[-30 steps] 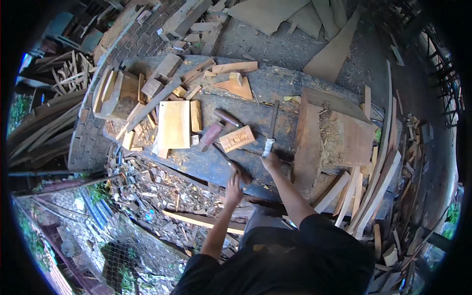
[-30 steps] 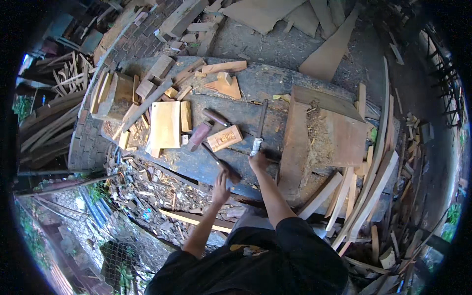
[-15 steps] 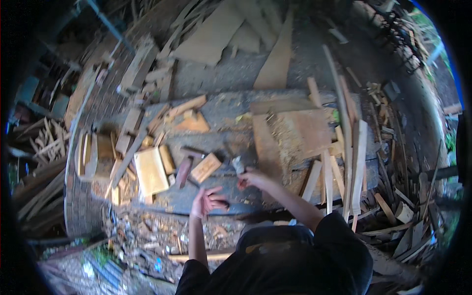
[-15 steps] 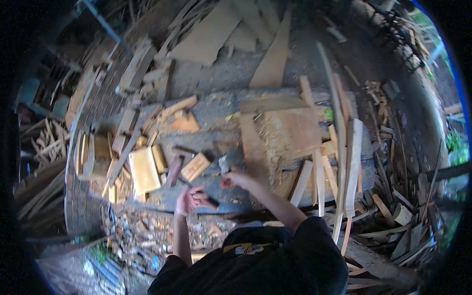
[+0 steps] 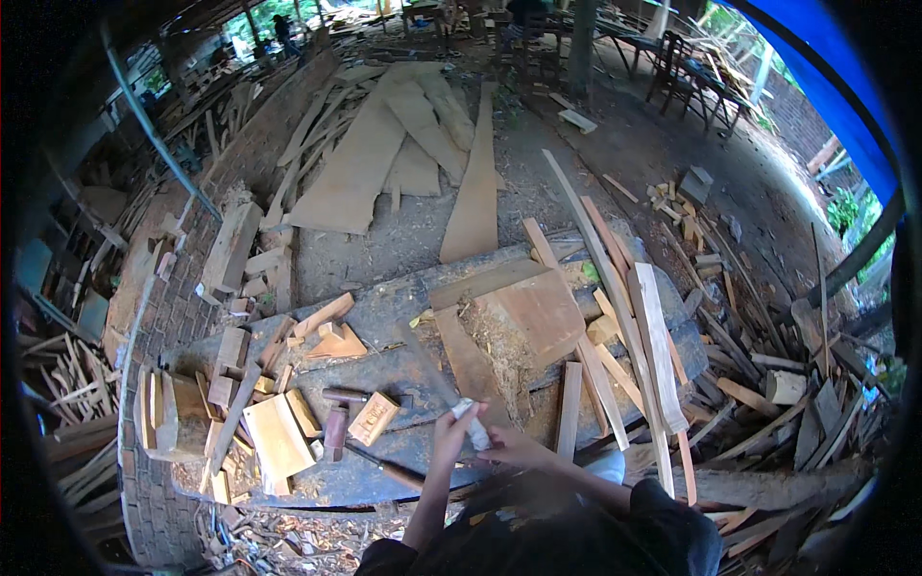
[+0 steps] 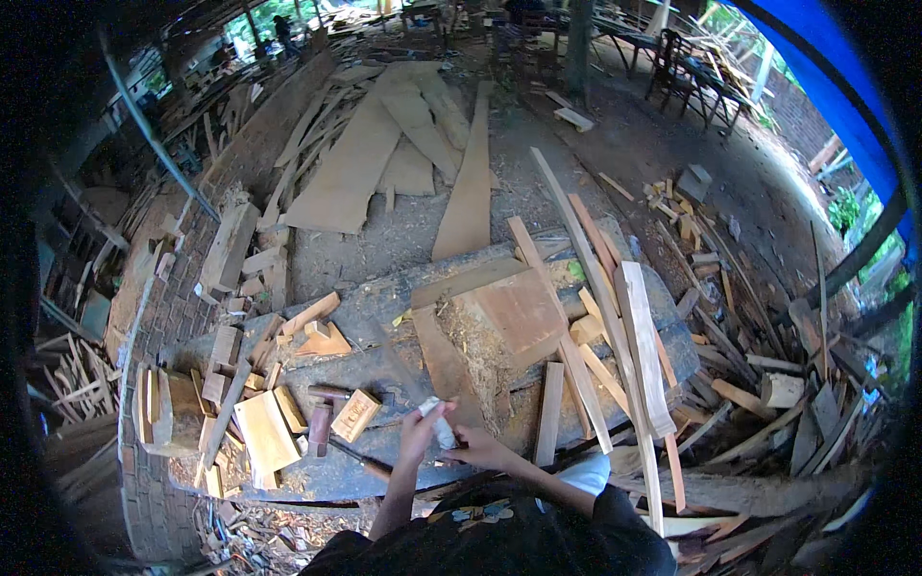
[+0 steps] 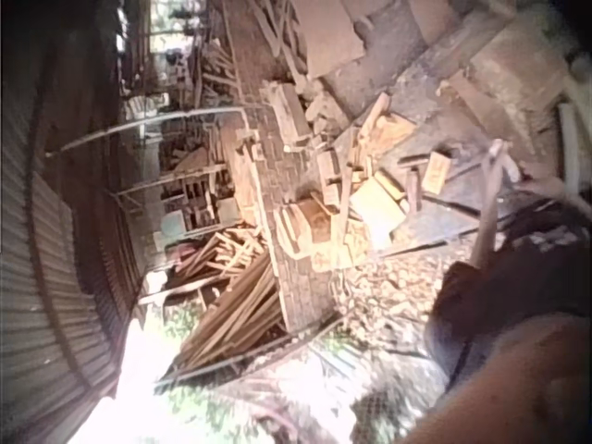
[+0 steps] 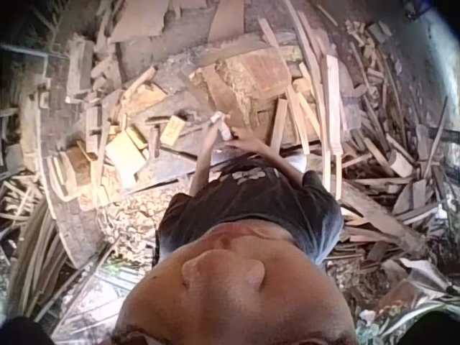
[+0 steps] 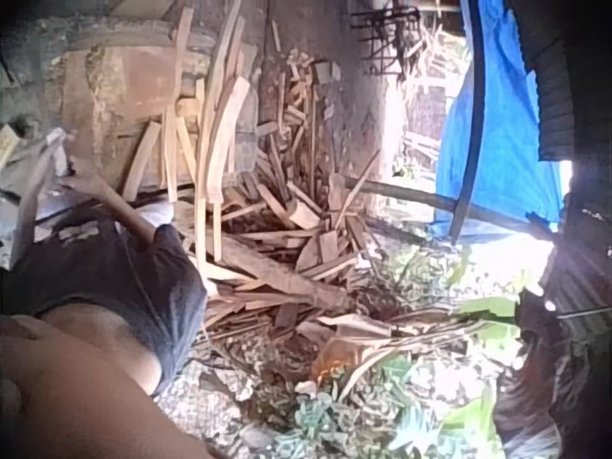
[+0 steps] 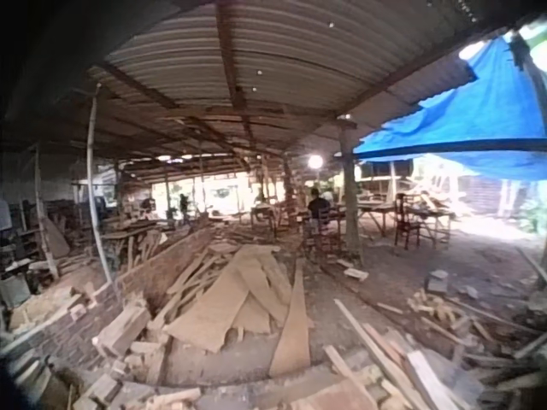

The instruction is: Using a chisel and a wooden block as a mallet to carve a mortise into a wooden piece.

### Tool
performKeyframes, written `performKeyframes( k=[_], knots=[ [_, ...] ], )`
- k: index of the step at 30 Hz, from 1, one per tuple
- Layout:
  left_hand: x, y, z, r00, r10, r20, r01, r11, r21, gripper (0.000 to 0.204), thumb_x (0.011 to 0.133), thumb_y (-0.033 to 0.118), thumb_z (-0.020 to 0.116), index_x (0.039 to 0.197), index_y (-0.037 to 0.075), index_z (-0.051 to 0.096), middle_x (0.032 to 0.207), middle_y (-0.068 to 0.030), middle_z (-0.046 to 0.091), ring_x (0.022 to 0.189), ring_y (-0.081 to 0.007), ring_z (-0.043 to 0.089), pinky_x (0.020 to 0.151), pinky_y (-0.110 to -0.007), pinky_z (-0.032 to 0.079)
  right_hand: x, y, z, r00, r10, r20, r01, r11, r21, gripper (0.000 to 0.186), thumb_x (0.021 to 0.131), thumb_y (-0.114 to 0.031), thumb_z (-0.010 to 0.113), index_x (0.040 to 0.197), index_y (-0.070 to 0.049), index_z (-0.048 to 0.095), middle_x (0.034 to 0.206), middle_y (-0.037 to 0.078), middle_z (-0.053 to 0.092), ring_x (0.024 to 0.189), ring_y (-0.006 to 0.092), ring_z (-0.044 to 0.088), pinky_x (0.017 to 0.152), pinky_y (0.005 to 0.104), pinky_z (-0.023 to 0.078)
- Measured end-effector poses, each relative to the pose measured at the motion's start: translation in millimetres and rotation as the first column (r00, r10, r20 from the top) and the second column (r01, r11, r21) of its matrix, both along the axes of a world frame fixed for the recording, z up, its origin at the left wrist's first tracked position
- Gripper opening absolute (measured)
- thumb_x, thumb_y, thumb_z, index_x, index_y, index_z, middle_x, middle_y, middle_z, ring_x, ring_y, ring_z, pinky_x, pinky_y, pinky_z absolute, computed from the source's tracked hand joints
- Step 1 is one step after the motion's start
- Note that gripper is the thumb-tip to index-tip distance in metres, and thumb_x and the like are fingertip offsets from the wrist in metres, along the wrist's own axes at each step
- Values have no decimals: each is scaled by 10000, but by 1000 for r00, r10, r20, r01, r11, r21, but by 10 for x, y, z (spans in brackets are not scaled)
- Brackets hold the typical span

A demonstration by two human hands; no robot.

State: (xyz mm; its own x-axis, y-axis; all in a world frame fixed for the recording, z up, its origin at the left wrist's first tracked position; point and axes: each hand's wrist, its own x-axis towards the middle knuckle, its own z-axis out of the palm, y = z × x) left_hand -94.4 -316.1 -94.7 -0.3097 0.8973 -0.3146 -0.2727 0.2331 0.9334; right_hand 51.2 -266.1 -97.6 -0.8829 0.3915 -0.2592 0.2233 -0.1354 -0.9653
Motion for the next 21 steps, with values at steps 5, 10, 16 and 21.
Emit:
performKeyframes(
  k=[5,10,16,21],
  knots=[
    [290,292,155,988,-107,-109,100,993,-69,292,859,237,524,1013,-1,591,938,-45,614,824,-77,530,742,-222,415,-19,95,250,919,-358,-168,392,876,282,719,702,-60,646,1259,-2,196,1077,166,488,968,243,522,808,330,429],
    [441,574,249,941,-193,-279,236,963,130,391,903,294,428,1181,22,472,1002,-53,574,879,-100,514,797,-241,398,41,209,248,860,-489,-143,496,737,459,769,722,18,490,1332,-35,24,1095,274,454,949,344,539,764,385,446],
    [315,1113,75,630,-170,-758,166,983,-83,478,871,372,406,1208,33,417,1264,-206,360,1182,-355,315,982,-444,250,390,766,392,744,-668,17,556,633,539,703,756,-43,484,1354,-157,133,811,245,573,731,383,580,643,404,462],
    [144,1619,-553,335,-4,-942,-107,993,-42,536,859,365,408,1261,18,342,1355,-184,231,1274,-314,168,1031,-480,128,495,965,403,656,-703,274,233,534,813,519,743,-103,535,1243,-184,423,748,190,598,650,352,582,603,427,459]
  ],
)
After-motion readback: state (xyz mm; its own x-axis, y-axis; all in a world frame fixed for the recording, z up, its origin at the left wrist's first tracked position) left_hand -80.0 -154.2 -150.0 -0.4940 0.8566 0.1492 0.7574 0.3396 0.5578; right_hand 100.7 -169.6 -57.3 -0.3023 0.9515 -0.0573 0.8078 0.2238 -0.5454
